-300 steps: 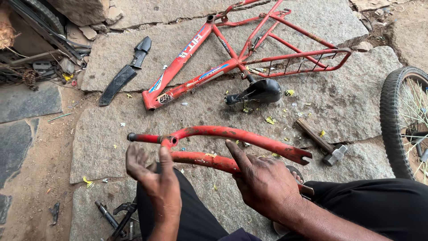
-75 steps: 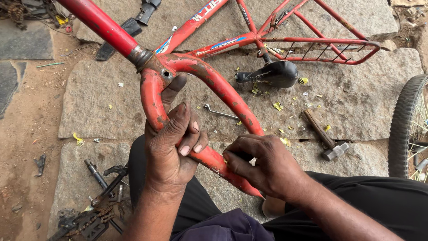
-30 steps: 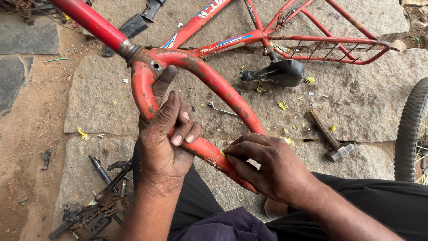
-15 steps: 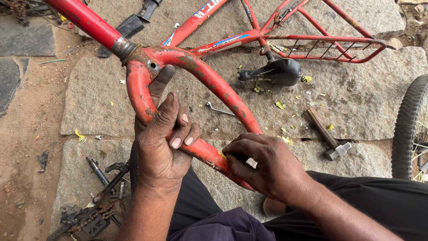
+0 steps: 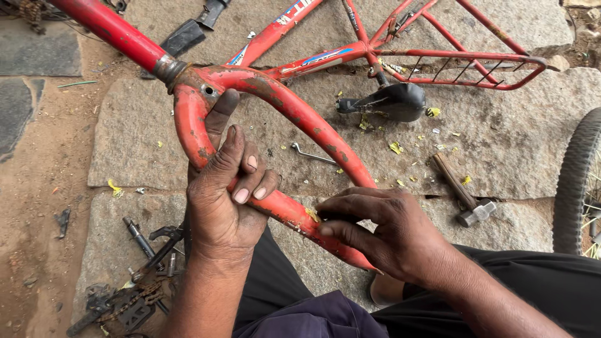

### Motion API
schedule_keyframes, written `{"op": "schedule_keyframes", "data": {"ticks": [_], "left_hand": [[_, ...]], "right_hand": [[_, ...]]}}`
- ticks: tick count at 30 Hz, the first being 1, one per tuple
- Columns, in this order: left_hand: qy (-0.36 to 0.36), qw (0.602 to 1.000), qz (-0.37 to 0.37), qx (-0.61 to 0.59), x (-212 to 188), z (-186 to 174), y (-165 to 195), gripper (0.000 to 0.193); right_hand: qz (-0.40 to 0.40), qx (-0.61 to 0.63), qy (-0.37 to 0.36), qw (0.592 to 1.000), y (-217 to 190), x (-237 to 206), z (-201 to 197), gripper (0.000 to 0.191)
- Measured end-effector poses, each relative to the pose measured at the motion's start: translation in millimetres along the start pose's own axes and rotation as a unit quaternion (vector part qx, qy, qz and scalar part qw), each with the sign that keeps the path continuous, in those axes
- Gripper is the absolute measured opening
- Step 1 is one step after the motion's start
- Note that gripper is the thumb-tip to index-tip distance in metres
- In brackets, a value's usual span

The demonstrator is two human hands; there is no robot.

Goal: The person sits on the ground holding a red bicycle fork and works a black cylindrical headset component off the fork's steerer tube by hand, twisting and pulling it free. They then scrape residue off the fork crown and blades with their fingers, turn the fork over, and reach for a wrench lying on the ground.

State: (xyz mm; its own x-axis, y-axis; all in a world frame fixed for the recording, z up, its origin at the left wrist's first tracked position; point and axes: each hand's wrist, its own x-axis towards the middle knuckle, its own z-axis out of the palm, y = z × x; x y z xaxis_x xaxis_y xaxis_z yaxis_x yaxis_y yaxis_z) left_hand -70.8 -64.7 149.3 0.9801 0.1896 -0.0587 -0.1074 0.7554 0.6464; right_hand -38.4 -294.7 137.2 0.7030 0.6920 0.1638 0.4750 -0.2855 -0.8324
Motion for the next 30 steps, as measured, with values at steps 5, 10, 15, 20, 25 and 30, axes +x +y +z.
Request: {"op": "schedule_keyframes", "data": {"ticks": [5,10,15,20,25,30], "left_hand": [[0.014,1.0,0.0,0.02,-3,2,0,0.055],[0.016,1.0,0.0,0.027,-6,4,-5,0.055],[-0.018,1.0,-0.003,-0.01,-6,2,-2,0.055],[-0.019,1.0,0.014,-0.004,-2,1,1,0.055],[-0.004,1.0,0.013,0.02,-2,6,-1,0.058],[-0.04,0.999,0.004,0.023,-3,9,-4,0.061]], "right_hand": [[-0.017,-0.046,-0.023,0.999,1,-3,6,0.019],[0.14,0.009,-0.008,0.99,-4,2,10,0.016],[0.326,0.178,0.102,0.923,-3,13,6,0.015],[0.046,0.053,0.036,0.997,-5,4,3,0.021],[0.027,0.002,0.043,0.999,-3,2,10,0.016],[0.233,0.083,0.041,0.968,4,7,13,0.018]]}}
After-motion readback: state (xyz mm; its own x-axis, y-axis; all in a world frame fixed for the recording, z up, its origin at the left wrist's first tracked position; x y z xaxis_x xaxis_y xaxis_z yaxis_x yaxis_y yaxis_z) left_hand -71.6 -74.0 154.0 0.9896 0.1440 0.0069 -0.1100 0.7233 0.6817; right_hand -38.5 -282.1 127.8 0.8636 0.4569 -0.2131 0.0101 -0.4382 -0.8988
